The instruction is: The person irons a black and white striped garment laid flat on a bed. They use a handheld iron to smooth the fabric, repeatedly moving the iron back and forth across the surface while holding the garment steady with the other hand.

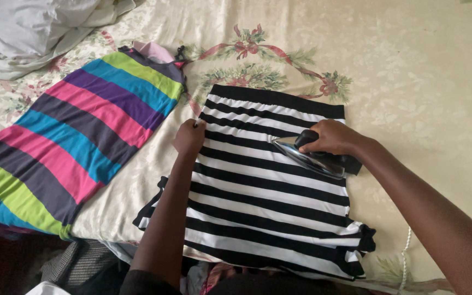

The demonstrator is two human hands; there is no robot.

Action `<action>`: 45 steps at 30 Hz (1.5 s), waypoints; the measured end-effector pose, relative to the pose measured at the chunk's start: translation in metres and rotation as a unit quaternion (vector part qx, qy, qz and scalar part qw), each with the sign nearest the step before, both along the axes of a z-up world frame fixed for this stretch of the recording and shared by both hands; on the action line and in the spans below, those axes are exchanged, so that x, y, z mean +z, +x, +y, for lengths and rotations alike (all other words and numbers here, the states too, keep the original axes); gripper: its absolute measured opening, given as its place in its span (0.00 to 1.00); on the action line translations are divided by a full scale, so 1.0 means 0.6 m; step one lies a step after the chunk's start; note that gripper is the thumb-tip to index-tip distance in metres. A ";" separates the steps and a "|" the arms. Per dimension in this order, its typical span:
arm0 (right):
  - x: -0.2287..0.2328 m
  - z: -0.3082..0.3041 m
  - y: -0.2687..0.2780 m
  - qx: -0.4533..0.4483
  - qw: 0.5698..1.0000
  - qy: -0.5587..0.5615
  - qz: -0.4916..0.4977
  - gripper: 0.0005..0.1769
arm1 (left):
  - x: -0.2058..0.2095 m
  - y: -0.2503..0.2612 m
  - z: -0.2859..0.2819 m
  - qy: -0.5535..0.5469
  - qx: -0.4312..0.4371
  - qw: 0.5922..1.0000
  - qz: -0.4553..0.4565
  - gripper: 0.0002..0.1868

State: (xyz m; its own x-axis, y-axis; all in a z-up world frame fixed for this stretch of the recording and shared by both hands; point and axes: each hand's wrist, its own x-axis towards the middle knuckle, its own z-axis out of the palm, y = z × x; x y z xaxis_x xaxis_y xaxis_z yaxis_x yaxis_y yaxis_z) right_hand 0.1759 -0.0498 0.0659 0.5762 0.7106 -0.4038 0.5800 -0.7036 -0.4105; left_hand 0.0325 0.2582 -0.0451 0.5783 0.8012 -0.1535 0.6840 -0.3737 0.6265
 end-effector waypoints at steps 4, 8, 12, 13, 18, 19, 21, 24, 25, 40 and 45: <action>-0.008 0.000 0.005 0.006 1.000 0.000 -0.012 0.25 | -0.039 0.006 0.026 0.004 0.007 0.999 -0.031 0.22; -0.019 0.009 0.007 0.027 0.999 0.002 -0.035 0.28 | -0.050 0.012 0.042 -0.050 0.030 0.997 -0.041 0.21; -0.014 0.006 0.008 0.028 0.999 -0.001 -0.032 0.29 | -0.042 0.013 0.054 -0.149 0.020 0.986 -0.075 0.20; -0.010 0.006 0.010 0.017 0.999 -0.011 -0.025 0.29 | -0.040 0.014 0.052 -0.170 0.027 0.980 -0.097 0.20; -0.009 0.021 0.004 0.009 0.999 -0.030 -0.029 0.29 | -0.036 0.008 0.048 -0.179 0.038 0.977 -0.105 0.19; -0.011 0.024 0.004 0.015 0.999 -0.029 -0.033 0.29 | -0.037 0.008 0.048 -0.189 0.040 0.975 -0.114 0.19; -0.013 0.034 0.002 0.028 0.998 -0.028 -0.042 0.28 | -0.038 0.008 0.053 -0.211 0.044 0.969 -0.122 0.19; -0.015 0.044 0.000 0.056 0.997 0.013 -0.047 0.27 | -0.041 0.012 0.060 -0.235 0.048 0.964 -0.116 0.19; -0.016 0.049 -0.001 0.064 0.996 0.010 -0.054 0.27 | -0.042 0.013 0.061 -0.233 0.048 0.965 -0.112 0.19; -0.016 0.096 -0.017 0.073 0.997 0.015 -0.029 0.24 | -0.055 0.010 0.072 -0.205 -0.011 0.972 -0.113 0.21; -0.014 0.105 -0.021 0.043 0.999 -0.010 -0.018 0.25 | -0.075 0.014 0.085 -0.265 -0.009 0.954 -0.142 0.19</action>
State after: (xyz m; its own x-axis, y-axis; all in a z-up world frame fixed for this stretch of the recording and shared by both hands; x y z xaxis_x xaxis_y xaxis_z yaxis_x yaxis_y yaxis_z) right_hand 0.1631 0.0133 0.0573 0.5273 0.7504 -0.3986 0.6538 -0.6580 -0.3737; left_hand 0.0408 0.3091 -0.0900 0.6706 0.6435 -0.3691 0.4545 0.0369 0.8900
